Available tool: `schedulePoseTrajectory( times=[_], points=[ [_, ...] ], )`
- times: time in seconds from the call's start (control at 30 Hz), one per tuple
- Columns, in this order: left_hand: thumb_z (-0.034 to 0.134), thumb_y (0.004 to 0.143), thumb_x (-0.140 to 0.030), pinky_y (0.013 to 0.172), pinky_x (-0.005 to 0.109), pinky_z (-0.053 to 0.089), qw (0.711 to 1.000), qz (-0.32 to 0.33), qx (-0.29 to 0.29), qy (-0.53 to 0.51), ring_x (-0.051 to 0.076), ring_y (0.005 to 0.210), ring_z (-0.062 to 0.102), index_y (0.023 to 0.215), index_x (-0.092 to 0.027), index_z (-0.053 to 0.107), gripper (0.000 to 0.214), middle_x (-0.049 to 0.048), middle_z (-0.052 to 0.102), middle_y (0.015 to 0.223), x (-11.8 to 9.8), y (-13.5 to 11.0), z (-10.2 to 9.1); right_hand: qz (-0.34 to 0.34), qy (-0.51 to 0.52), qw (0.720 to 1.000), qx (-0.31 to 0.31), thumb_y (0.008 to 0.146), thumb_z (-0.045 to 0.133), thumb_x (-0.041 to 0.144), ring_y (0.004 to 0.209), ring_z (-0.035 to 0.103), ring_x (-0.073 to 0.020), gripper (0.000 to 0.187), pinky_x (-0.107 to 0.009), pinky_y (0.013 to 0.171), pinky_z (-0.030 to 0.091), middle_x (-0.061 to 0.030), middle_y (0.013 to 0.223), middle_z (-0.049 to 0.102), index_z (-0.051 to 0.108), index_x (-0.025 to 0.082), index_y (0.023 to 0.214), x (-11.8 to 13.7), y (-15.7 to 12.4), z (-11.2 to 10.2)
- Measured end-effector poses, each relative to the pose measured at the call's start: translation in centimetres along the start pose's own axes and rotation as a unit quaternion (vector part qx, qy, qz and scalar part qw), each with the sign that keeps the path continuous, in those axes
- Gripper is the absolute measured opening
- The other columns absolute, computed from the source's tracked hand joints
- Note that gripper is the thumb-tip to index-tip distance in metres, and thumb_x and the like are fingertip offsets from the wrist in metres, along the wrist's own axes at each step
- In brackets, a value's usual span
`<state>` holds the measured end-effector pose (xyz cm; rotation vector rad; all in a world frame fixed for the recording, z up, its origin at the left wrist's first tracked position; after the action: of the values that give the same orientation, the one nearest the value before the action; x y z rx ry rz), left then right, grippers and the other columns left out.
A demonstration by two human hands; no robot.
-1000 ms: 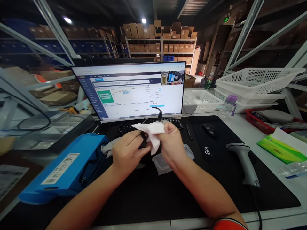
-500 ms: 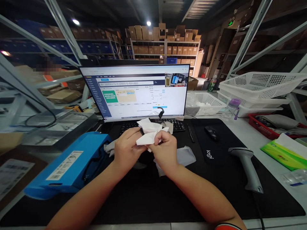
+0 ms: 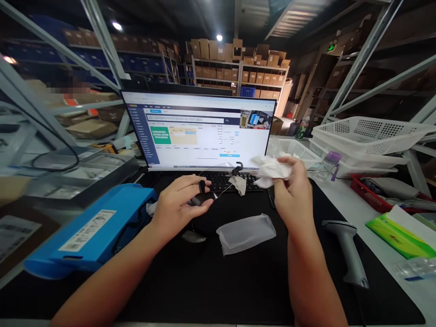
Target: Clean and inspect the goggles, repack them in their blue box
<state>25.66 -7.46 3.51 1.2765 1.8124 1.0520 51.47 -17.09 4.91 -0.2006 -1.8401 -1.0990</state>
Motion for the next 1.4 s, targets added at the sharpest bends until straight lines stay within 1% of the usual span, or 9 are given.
schedulePoseTrajectory(
  times=[0.1,0.3,0.53,0.7,0.9,1.07,1.2,1.27,1.4],
  points=[
    [0.071,0.095,-0.022,0.093,0.038,0.066,0.998,0.033,0.004,0.046,0.022,0.098,0.078,0.093,-0.02,0.075,0.004,0.0077,0.082,0.105,-0.4,0.0,0.2,-0.141,-0.145,0.978,-0.057,0.097,0.06,0.027,0.12,0.071,-0.0313,0.04,-0.049,0.106,0.055,-0.0119,0.131,0.076,0.069,0.026,0.136,1.4,-1.7,0.5],
    [0.061,0.103,-0.024,0.094,0.037,0.065,0.998,0.044,-0.013,0.048,0.022,0.096,0.077,0.093,-0.018,0.074,0.017,0.0094,0.082,0.103,-1.0,-0.3,0.3,-0.321,-0.147,0.912,0.206,0.098,0.053,0.03,0.134,0.066,-0.0354,0.058,-0.064,0.127,0.041,-0.0112,0.141,0.074,0.062,0.024,0.155,2.9,-6.6,8.0],
    [0.065,0.101,-0.025,0.09,0.034,0.064,0.999,0.03,-0.024,0.005,0.021,0.089,0.076,0.085,-0.02,0.071,0.018,0.0071,0.08,0.095,-0.7,-0.4,1.0,-0.314,-0.129,0.914,0.222,0.099,0.049,0.014,0.095,0.077,-0.0232,0.064,-0.054,0.129,0.043,-0.0013,0.097,0.084,0.058,0.033,0.16,2.3,-5.8,7.8],
    [0.068,0.098,-0.024,0.098,0.037,0.062,1.0,0.017,0.007,0.004,0.022,0.092,0.076,0.086,-0.019,0.071,0.014,0.0071,0.081,0.1,-0.5,-0.7,1.6,-0.341,-0.15,0.914,0.161,0.103,0.042,0.013,0.117,0.075,-0.0258,0.069,-0.054,0.122,0.051,-0.0084,0.131,0.079,0.041,0.026,0.17,2.6,-5.0,6.9],
    [0.062,0.097,-0.015,0.066,0.031,0.056,0.998,-0.046,-0.017,0.026,0.021,0.078,0.072,0.08,-0.019,0.07,0.02,0.0062,0.077,0.085,-0.1,-1.2,1.7,-0.401,-0.159,0.891,0.141,0.1,0.047,0.007,0.087,0.079,-0.0212,0.066,-0.048,0.115,0.058,-0.0073,0.104,0.085,0.052,0.022,0.164,2.5,-7.5,9.4],
    [0.075,0.091,-0.02,0.075,0.032,0.059,0.995,-0.1,-0.015,0.019,0.023,0.088,0.075,0.089,-0.02,0.073,0.002,0.0051,0.08,0.094,0.5,-1.0,1.3,-0.272,-0.036,0.932,0.239,0.094,0.061,0.01,0.087,0.079,-0.0184,0.041,-0.029,0.079,0.066,-0.0042,0.108,0.085,0.082,0.028,0.124,2.3,-4.0,4.5],
    [0.072,0.097,-0.031,0.08,0.032,0.06,0.988,-0.147,-0.055,0.013,0.021,0.092,0.077,0.092,-0.02,0.071,0.013,0.0051,0.081,0.098,0.9,-1.0,0.8,0.002,0.096,0.992,0.088,0.082,0.078,0.017,0.065,0.071,-0.0143,0.03,-0.023,0.059,0.057,-0.0026,0.089,0.083,0.084,0.024,0.111,0.3,-0.6,2.1],
    [0.068,0.102,-0.04,0.079,0.032,0.06,0.988,-0.135,-0.066,0.024,0.022,0.091,0.076,0.094,-0.02,0.07,0.022,0.0057,0.08,0.096,0.7,-1.1,0.9,0.118,0.225,0.966,0.046,0.075,0.086,0.022,0.067,0.072,-0.0153,0.032,-0.025,0.062,0.058,-0.0031,0.086,0.082,0.083,0.022,0.106,-0.4,-0.5,3.5],
    [0.056,0.107,-0.053,0.076,0.033,0.059,0.992,-0.071,-0.067,0.074,0.022,0.088,0.075,0.092,-0.019,0.067,0.039,0.0077,0.077,0.091,-0.2,-1.4,1.6,0.252,0.429,0.855,0.146,0.071,0.088,0.03,0.09,0.077,-0.0217,0.033,-0.033,0.081,0.064,-0.0067,0.105,0.084,0.083,0.022,0.103,0.4,-3.2,8.7]
  ],
)
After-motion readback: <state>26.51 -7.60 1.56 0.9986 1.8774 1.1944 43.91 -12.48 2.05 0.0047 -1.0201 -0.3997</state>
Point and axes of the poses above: each hand's wrist, its own y-axis towards the middle knuckle, its own z-axis out of the palm, x = y × z, the point moved 2 cm from there along y, towards the middle knuckle
